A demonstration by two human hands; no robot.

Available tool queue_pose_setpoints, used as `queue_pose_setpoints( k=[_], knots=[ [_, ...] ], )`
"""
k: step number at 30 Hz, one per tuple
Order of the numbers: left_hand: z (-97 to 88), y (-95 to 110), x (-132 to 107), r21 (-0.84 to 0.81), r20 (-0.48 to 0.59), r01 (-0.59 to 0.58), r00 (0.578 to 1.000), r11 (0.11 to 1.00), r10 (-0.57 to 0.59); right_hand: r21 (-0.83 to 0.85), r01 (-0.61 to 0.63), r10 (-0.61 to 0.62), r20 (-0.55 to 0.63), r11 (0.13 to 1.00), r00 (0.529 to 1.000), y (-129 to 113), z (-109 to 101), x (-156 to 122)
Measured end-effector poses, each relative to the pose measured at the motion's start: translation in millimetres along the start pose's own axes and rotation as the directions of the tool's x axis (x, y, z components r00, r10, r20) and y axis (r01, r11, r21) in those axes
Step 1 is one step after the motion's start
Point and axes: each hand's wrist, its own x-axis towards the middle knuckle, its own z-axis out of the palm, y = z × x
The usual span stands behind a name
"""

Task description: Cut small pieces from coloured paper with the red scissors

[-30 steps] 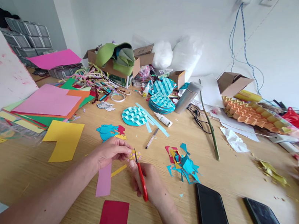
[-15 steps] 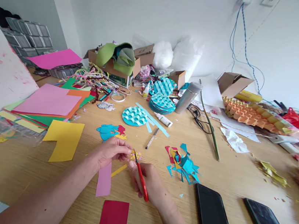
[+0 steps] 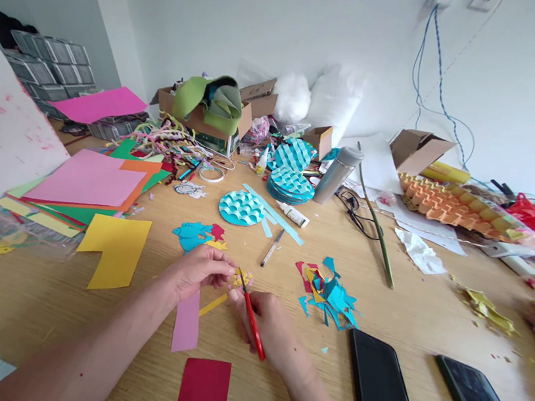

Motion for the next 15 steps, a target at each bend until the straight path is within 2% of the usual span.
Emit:
queue_pose_setpoints(
  k=[15],
  knots=[
    [0.6,2.3,-1.5,-0.019,-0.002,0.012,1.0,1.0,-0.012,0.009,-0.038,0.038,-0.03,0.999,0.999,4.4,2.6,3.2]
  ],
)
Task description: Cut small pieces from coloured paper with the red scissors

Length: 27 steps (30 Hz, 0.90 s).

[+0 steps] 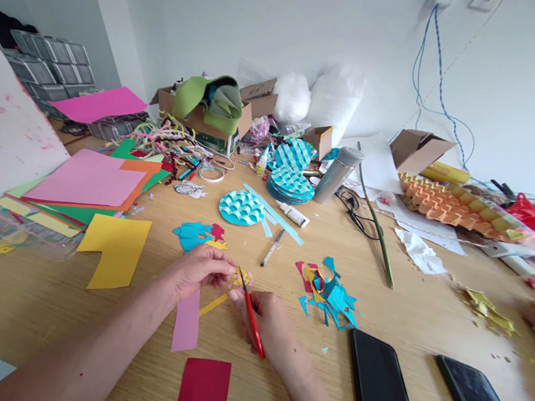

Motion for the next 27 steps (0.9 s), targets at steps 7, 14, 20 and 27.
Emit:
queue_pose_setpoints(
  k=[7,14,20,27],
  knots=[
    [-1.5,-0.4,1.1,0.018,0.001,-0.019,1.0,1.0,0.019,0.031,-0.014,0.014,-0.006,0.999,1.0,-2.6,-1.0,-0.7],
    [-1.7,2.8,-0.7,0.131,-0.038,-0.073,0.996,0.989,0.079,0.049,-0.018,0.018,-0.006,0.999,1.0,-1.4,-1.4,-1.1],
    [-3.6,2.8,-0.4,0.2,-0.065,-0.114,0.989,0.973,0.13,0.073,-0.023,0.024,-0.007,0.997,1.0,-0.3,-1.9,0.6],
    [-6.1,-0.9,2.7,0.046,-0.001,-0.054,0.999,0.997,0.054,0.076,0.074,-0.072,-0.019,0.994,0.997,4.8,0.1,2.2]
  ],
)
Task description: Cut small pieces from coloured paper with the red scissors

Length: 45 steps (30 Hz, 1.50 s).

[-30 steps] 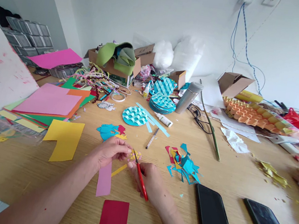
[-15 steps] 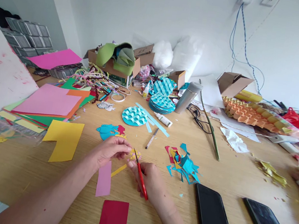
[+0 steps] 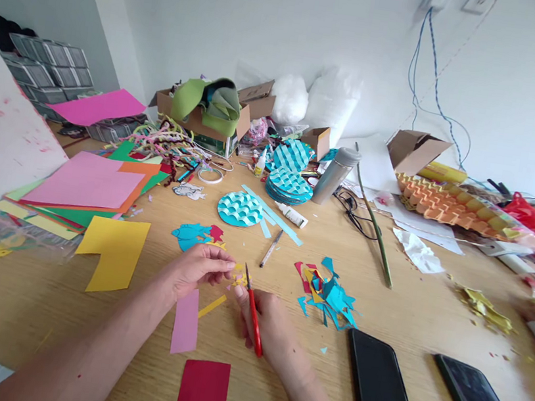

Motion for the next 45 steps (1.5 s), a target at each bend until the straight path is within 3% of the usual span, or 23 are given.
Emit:
queue_pose_setpoints(
  k=[11,27,45],
  knots=[
    [8.0,4.5,-6.0,-0.089,0.025,0.077,0.997,0.993,-0.075,-0.029,0.028,-0.027,0.02,0.999,0.999,-1.3,0.8,0.9],
    [20.8,-9.4,-6.2,-0.177,0.01,0.017,1.0,0.984,-0.016,0.06,0.013,-0.015,0.028,0.998,0.999,-2.9,1.5,0.1],
    [27.4,-10.5,-8.3,-0.218,-0.022,0.005,1.0,0.976,-0.01,0.061,0.009,-0.01,0.009,0.998,1.0,-0.1,1.6,1.3]
  ],
)
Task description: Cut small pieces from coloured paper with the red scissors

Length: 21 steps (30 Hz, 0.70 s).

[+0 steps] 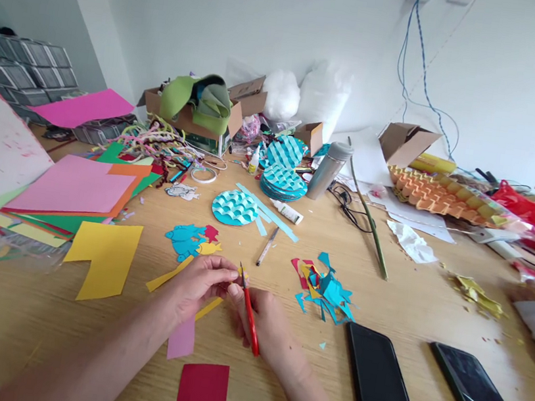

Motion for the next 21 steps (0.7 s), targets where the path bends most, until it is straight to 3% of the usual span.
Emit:
queue_pose_setpoints(
  k=[21],
  knots=[
    [-0.4,-0.8,1.2,-0.003,-0.007,0.011,1.0,1.0,-0.011,-0.028,-0.019,0.018,-0.041,0.999,0.999,-0.2,1.9,0.1]
  ],
)
